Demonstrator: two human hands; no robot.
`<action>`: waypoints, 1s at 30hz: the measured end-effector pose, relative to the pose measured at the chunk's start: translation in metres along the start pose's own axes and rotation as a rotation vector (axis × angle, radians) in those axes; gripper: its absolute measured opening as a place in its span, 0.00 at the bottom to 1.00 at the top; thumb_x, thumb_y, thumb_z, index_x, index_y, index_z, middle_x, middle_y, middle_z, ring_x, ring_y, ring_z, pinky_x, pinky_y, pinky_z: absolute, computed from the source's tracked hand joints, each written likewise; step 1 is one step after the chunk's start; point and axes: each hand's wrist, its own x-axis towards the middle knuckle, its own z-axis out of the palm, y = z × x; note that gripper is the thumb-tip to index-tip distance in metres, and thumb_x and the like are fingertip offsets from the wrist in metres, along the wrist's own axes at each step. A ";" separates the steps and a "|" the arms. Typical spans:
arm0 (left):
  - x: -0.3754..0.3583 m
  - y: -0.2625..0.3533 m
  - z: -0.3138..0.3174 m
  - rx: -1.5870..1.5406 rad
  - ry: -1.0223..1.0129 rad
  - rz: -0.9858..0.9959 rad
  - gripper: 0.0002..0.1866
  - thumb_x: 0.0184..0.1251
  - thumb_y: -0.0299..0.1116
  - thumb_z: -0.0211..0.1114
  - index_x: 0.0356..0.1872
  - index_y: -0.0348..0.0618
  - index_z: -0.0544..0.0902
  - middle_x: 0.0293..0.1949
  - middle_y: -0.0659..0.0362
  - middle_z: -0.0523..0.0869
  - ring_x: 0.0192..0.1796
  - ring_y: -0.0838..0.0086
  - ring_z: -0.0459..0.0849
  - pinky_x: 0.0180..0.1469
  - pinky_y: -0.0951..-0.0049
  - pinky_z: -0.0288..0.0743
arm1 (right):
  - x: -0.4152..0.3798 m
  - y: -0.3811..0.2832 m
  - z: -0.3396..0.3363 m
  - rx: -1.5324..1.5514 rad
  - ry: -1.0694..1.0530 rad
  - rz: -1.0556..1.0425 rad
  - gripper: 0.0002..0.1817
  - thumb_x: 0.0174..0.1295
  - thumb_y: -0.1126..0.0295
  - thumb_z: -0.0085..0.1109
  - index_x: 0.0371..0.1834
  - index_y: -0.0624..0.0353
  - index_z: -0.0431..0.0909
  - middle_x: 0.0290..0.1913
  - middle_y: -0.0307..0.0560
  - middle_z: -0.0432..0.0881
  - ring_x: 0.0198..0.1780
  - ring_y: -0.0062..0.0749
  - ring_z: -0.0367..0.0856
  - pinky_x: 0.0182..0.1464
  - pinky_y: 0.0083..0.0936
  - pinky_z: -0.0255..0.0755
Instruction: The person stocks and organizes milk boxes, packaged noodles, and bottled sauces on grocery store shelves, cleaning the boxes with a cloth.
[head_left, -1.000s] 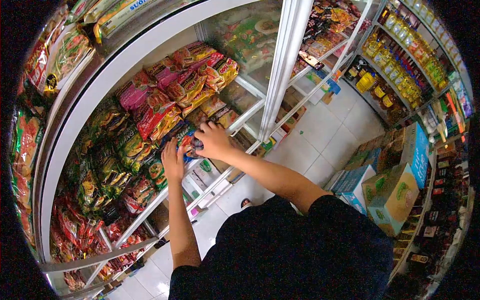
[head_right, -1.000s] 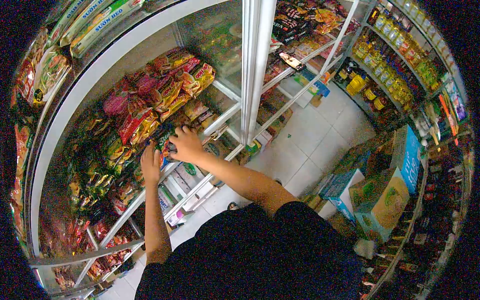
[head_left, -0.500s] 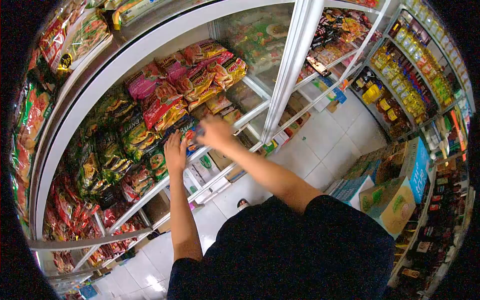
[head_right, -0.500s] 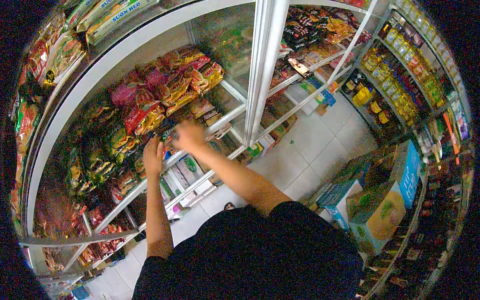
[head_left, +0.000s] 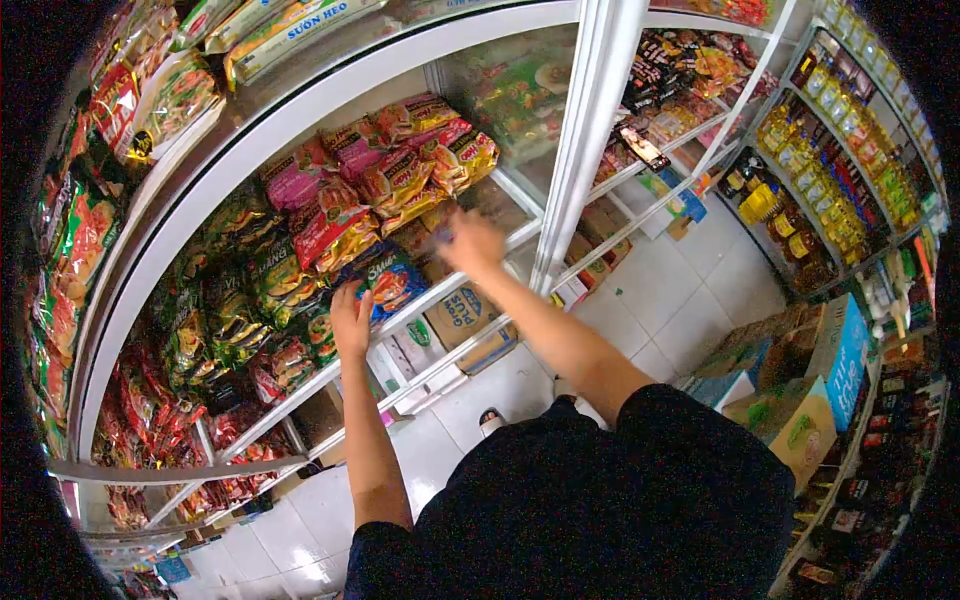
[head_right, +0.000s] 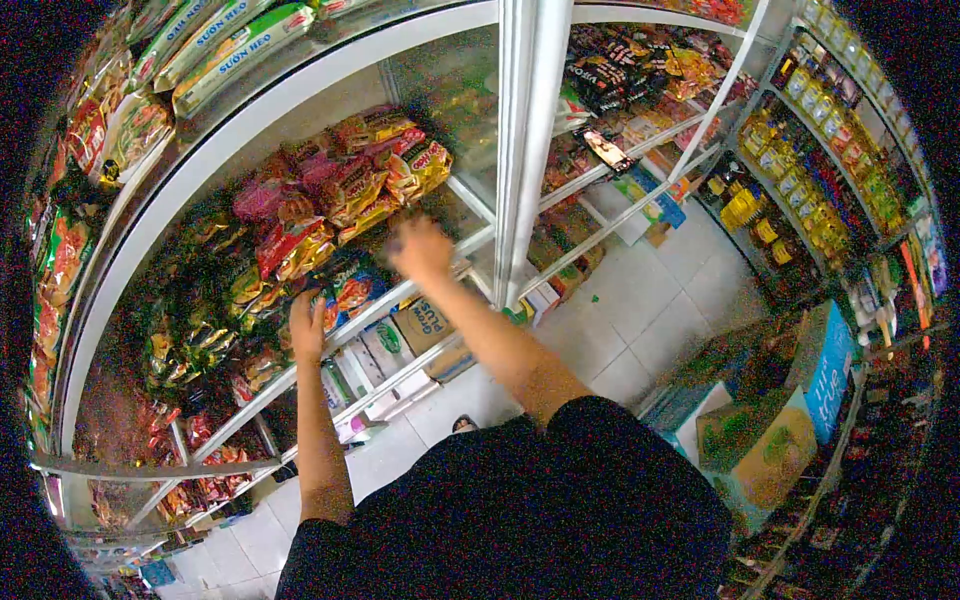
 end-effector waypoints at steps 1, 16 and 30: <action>-0.001 0.000 0.000 0.048 -0.005 0.014 0.22 0.61 0.46 0.50 0.45 0.37 0.75 0.46 0.48 0.74 0.50 0.55 0.71 0.54 0.62 0.62 | -0.015 -0.019 0.006 -0.054 -0.053 -0.090 0.25 0.39 0.53 0.63 0.39 0.54 0.72 0.39 0.51 0.72 0.39 0.43 0.75 0.34 0.38 0.72; -0.013 0.017 0.026 0.664 -0.187 -0.406 0.31 0.63 0.59 0.36 0.65 0.59 0.55 0.67 0.62 0.52 0.69 0.66 0.49 0.67 0.57 0.40 | 0.000 -0.002 0.014 0.038 -0.105 -0.140 0.24 0.39 0.54 0.64 0.38 0.53 0.72 0.39 0.49 0.72 0.39 0.42 0.75 0.33 0.40 0.70; -0.014 0.022 0.024 0.644 -0.095 -0.384 0.29 0.63 0.58 0.40 0.63 0.60 0.60 0.66 0.62 0.57 0.68 0.67 0.52 0.67 0.59 0.40 | 0.025 0.023 0.000 0.053 -0.060 -0.170 0.26 0.40 0.52 0.65 0.41 0.51 0.70 0.36 0.49 0.72 0.29 0.42 0.78 0.28 0.42 0.71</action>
